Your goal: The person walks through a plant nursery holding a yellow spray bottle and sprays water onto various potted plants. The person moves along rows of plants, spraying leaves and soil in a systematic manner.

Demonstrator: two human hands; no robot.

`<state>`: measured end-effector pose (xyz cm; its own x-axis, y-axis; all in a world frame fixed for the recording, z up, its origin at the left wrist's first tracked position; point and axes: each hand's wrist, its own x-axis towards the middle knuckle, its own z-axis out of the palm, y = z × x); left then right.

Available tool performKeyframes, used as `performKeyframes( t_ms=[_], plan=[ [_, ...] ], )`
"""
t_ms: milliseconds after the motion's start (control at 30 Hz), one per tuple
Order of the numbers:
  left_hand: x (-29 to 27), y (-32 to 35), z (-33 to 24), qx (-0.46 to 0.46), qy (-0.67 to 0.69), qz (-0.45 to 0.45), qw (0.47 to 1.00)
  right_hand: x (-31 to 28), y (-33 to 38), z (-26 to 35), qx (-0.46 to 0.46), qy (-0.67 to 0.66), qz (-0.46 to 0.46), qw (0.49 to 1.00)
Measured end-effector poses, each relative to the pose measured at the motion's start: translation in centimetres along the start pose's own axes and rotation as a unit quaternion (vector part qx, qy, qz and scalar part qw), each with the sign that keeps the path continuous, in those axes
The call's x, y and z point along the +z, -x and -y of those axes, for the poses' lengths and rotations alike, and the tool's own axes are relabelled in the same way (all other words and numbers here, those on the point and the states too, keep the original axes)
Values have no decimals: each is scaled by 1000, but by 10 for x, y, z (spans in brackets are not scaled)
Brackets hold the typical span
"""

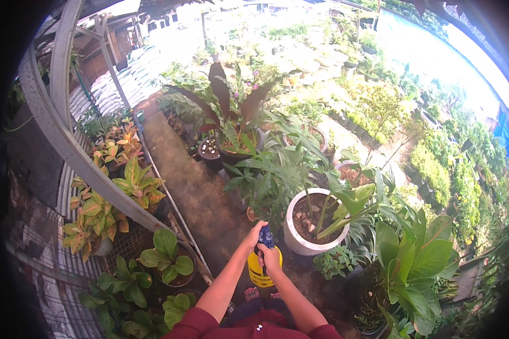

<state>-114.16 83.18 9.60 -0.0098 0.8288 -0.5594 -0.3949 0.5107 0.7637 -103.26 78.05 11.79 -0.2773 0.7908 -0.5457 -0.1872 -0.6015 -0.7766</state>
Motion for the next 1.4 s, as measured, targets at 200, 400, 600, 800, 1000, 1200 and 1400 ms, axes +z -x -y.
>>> performKeyframes(
  t_ms=[200,400,600,800,1000,1200,1400],
  plan=[
    [-10,3,6,26,56,22,998,3,0,-4,-5,7,8,1000],
    [9,17,-32,221,46,102,969,9,3,15,-161,25,19,987],
    [24,25,-52,262,56,117,956,8,-1,28,-210,55,30,976],
    [7,-5,-11,136,36,73,987,1,0,9,-95,-1,3,996],
    [-3,-10,28,20,-1,-8,1000,-12,-2,-11,37,25,-11,999],
    [5,-8,2,133,10,30,991,1,-5,3,-31,-17,-13,999],
    [30,7,-40,276,-17,79,958,6,-9,18,-184,3,-12,983]
  ],
)
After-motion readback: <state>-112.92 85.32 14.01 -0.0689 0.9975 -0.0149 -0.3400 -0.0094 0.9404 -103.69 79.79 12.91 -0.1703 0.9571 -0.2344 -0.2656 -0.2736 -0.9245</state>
